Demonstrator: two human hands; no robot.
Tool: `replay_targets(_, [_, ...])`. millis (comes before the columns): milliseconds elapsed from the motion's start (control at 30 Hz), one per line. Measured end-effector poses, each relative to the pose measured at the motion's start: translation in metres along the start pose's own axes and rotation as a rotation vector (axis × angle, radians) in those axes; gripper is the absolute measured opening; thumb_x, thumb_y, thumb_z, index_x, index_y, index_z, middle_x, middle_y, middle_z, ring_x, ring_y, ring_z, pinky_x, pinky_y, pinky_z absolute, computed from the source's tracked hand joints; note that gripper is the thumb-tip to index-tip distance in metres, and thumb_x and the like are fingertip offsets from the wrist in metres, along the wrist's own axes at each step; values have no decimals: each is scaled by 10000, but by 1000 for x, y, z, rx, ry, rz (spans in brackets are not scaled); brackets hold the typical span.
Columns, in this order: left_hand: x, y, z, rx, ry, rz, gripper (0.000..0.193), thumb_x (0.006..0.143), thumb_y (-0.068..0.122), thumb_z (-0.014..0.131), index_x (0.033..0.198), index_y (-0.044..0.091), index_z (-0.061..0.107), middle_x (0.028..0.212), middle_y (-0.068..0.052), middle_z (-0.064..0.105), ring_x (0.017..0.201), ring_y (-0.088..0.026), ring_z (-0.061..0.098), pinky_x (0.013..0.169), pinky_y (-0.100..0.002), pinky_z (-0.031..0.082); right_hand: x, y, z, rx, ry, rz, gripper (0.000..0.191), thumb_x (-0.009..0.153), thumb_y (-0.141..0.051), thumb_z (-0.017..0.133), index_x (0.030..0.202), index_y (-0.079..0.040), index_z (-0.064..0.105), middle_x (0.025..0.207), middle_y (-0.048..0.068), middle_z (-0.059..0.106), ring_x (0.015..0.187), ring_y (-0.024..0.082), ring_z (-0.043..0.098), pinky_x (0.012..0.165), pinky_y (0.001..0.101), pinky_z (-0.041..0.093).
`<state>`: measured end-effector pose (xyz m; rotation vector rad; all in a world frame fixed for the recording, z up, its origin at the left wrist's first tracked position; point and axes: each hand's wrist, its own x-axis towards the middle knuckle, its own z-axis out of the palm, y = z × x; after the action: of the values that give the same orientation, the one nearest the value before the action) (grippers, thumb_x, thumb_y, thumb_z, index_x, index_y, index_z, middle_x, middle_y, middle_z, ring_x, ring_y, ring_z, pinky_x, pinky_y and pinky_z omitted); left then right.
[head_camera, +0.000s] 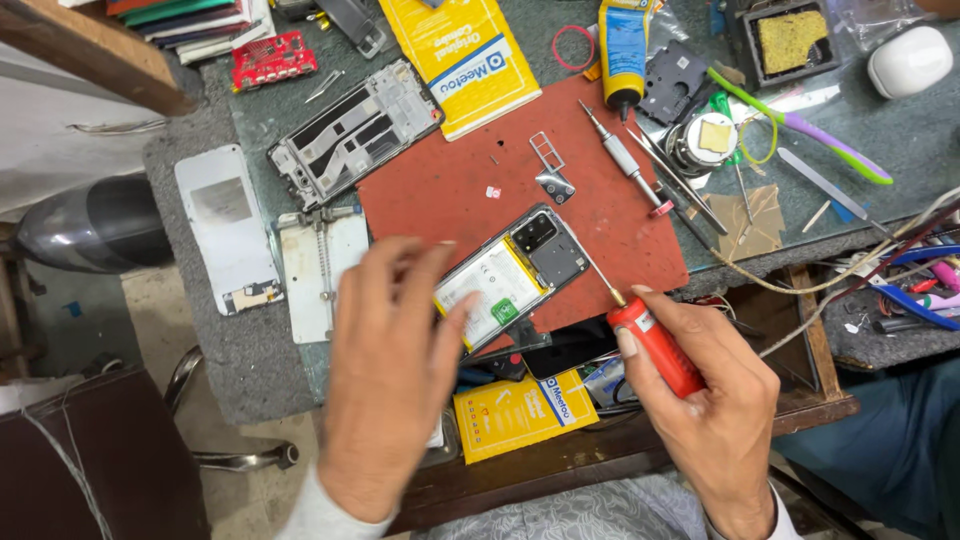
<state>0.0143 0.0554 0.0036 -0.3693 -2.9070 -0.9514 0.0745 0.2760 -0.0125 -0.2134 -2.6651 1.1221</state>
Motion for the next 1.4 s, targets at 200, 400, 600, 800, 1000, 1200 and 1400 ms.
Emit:
replay_targets(200, [8, 20, 46, 113, -1, 219, 663, 950, 354, 687, 1510, 84, 455, 1472, -263, 431, 1351, -426, 435, 1111, -557, 376, 6, -7, 6, -36, 5, 3, 357, 841, -87, 783, 1186, -14, 727, 1078, 126, 736, 922, 221, 735, 814, 316, 560])
replay_targets(400, [9, 26, 60, 249, -29, 214, 618, 939, 102, 587, 1534, 221, 473, 1518, -253, 388, 1433, -388, 391, 1179, -578, 311, 8, -7, 8, -102, 5, 8, 370, 828, -104, 794, 1184, -22, 738, 1067, 117, 734, 886, 212, 725, 787, 316, 558])
replay_targets(600, [10, 26, 62, 222, -30, 201, 640, 922, 68, 563, 1530, 246, 474, 1520, -251, 378, 1433, -398, 378, 1179, -582, 293, 10, -7, 7, -111, 4, 6, 380, 828, -108, 795, 1198, -36, 742, 1054, 106, 731, 856, 198, 720, 759, 309, 558])
replay_targets(800, [8, 24, 62, 200, -30, 208, 634, 935, 67, 555, 1538, 245, 468, 1526, -255, 375, 1436, -401, 376, 1192, -576, 291, 13, -11, 7, -120, -6, 5, 385, 828, -114, 796, 1205, -51, 744, 1047, 98, 723, 866, 194, 727, 755, 308, 563])
replay_targets(1000, [8, 24, 61, 175, -35, 200, 622, 942, 80, 557, 1536, 244, 465, 1524, -252, 376, 1442, -399, 374, 1197, -576, 295, 18, -19, 3, -146, -37, -1, 404, 820, -123, 798, 1217, -72, 746, 1045, 92, 727, 867, 194, 733, 756, 311, 564])
replay_targets(1200, [8, 24, 59, 174, -25, 206, 633, 956, 72, 550, 1555, 258, 461, 1525, -250, 374, 1450, -394, 375, 1203, -574, 299, 19, -19, 1, -155, -39, -9, 403, 820, -128, 798, 1216, -72, 744, 1050, 91, 725, 883, 197, 736, 772, 311, 564])
replay_targets(1400, [7, 22, 59, 162, -46, 225, 620, 950, 70, 548, 1530, 275, 472, 1536, -269, 359, 1458, -417, 354, 1203, -585, 288, 10, -11, 6, -167, -6, -11, 399, 827, -112, 800, 1218, -67, 741, 1056, 98, 721, 888, 199, 729, 772, 316, 567])
